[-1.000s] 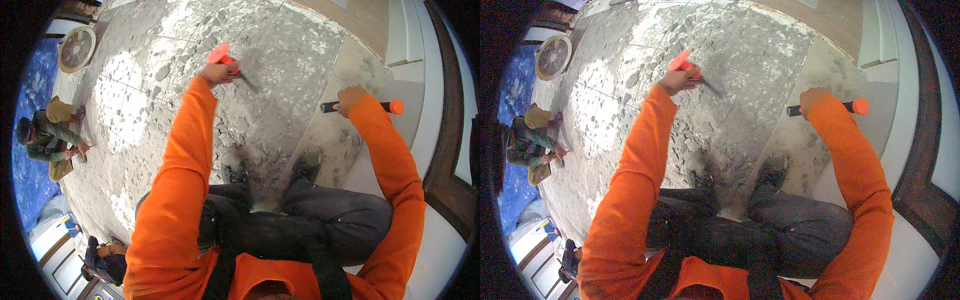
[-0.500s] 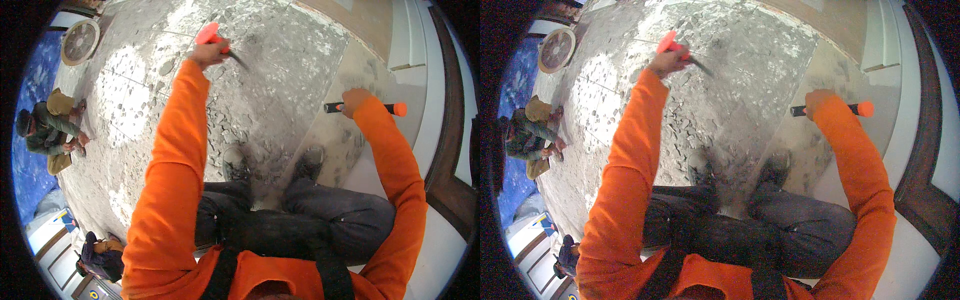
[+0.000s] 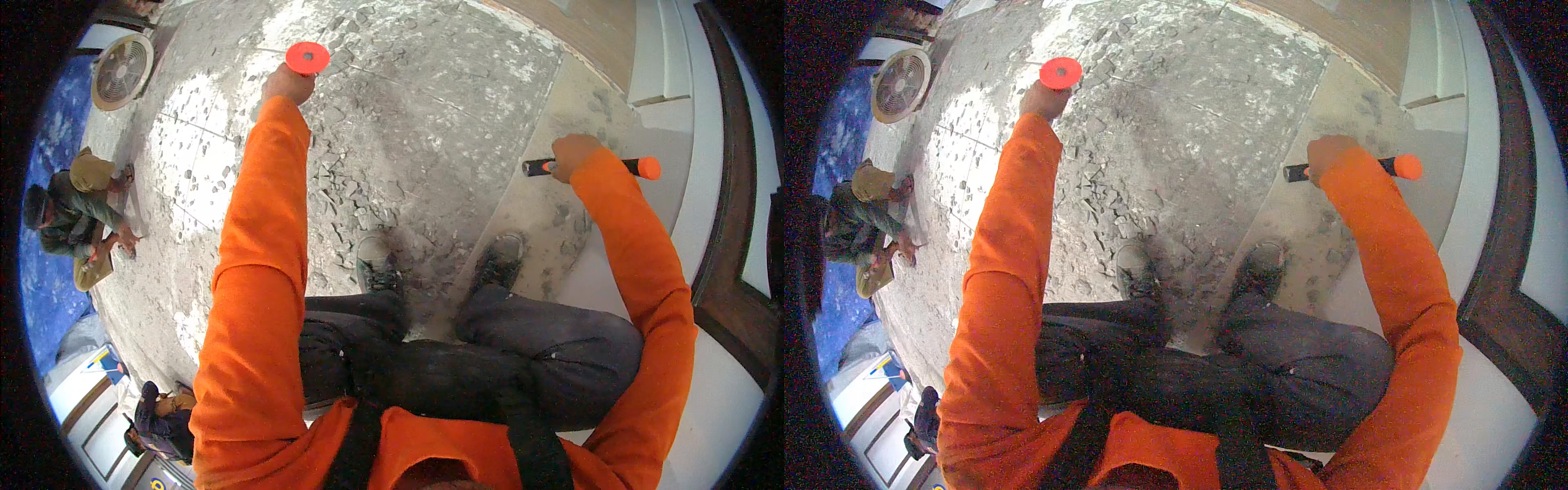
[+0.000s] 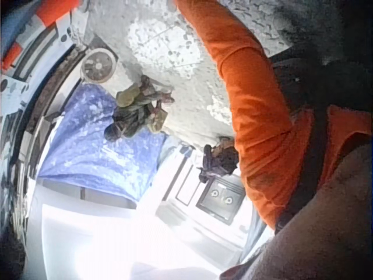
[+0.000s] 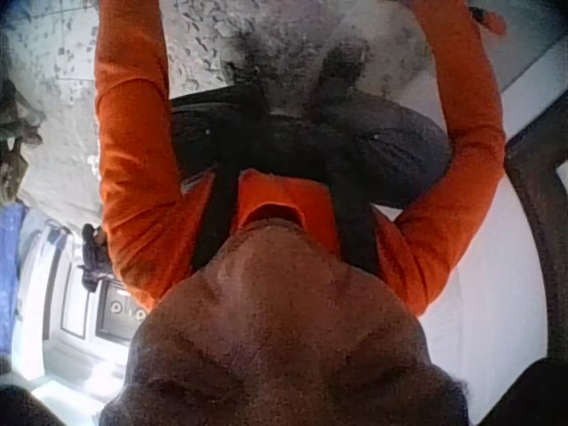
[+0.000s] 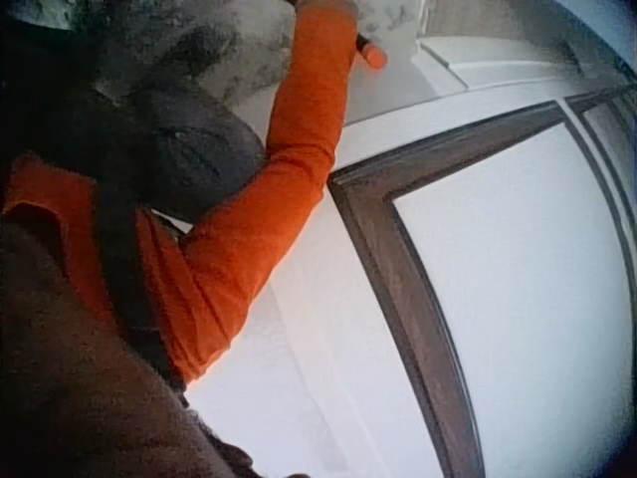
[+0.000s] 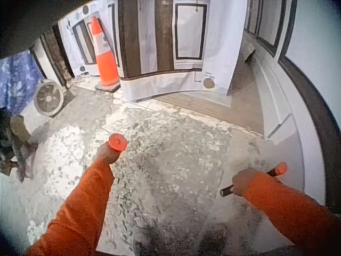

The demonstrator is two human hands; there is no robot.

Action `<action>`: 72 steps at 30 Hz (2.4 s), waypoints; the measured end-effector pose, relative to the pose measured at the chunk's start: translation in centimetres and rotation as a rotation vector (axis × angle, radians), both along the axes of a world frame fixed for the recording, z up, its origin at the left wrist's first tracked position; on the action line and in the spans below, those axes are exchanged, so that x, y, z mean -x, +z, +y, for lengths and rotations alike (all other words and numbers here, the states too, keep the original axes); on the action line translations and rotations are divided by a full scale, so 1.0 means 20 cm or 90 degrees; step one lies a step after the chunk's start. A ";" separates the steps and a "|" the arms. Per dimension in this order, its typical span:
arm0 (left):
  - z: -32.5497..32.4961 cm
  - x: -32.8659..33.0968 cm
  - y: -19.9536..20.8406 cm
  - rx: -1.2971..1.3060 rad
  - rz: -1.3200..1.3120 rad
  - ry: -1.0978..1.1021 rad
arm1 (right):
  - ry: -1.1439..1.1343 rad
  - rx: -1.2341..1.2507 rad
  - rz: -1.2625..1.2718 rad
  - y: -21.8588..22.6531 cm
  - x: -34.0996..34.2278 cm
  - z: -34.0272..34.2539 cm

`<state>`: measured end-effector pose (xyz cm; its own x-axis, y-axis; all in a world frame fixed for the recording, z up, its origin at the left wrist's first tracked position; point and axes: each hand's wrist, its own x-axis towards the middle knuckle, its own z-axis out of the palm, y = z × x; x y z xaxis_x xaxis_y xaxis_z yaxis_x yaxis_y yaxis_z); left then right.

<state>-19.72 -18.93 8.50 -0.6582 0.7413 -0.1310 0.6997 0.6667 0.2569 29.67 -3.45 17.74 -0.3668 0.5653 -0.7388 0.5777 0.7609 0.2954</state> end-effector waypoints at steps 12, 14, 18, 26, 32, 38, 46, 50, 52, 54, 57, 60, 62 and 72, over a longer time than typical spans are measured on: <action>0.31 -0.81 -0.03 -0.152 -0.767 0.052 | 0.042 0.013 0.044 0.01 -0.01 -0.01; 0.34 -0.94 -0.04 -0.118 -0.743 -0.025 | 0.050 0.004 0.041 -0.01 -0.05 -0.01; 0.36 -0.96 -0.12 -0.084 -0.567 -0.230 | 0.048 -0.012 0.076 0.00 -0.06 -0.04; 0.31 -0.96 -0.06 -0.098 -0.431 -0.308 | 0.037 0.037 0.016 -0.01 -0.01 0.01; 0.28 -1.05 -0.06 -0.201 -0.452 -0.292 | 0.030 0.034 -0.046 -0.12 -0.09 0.00; 0.35 -1.16 -0.07 -0.249 -0.518 -0.288 | -0.057 0.055 -0.009 -0.06 -0.14 -0.02; 0.36 -0.87 -0.04 -0.103 -0.381 -0.378 | -0.051 0.048 0.018 -0.15 -0.28 -0.01; 0.29 -0.73 -0.04 -0.065 -0.342 -0.358 | -0.086 0.072 -0.040 -0.13 -0.19 0.02; 0.23 -0.72 -0.05 -0.091 -0.348 -0.334 | -0.092 0.077 -0.052 -0.13 -0.15 0.02; 0.20 -0.71 -0.05 -0.082 -0.337 -0.324 | -0.085 0.066 -0.042 -0.13 -0.14 0.03; 0.18 -0.71 -0.06 -0.077 -0.337 -0.345 | -0.087 0.069 -0.042 -0.14 -0.16 0.06; 0.20 -0.74 -0.05 -0.023 -0.360 -0.367 | -0.105 0.062 -0.047 -0.17 -0.19 0.07; 0.19 -0.72 -0.07 -0.012 -0.354 -0.383 | -0.091 0.076 -0.012 -0.15 -0.19 0.09; 0.14 -0.87 -0.18 -0.055 -0.315 -0.365 | -0.368 0.183 0.533 0.38 -0.26 0.06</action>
<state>-2.29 -16.04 4.81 -0.0465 0.9704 -0.2369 0.7204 0.1969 0.6651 34.94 -2.33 25.26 -0.5529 0.6606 -0.5079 0.8102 0.2836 -0.5130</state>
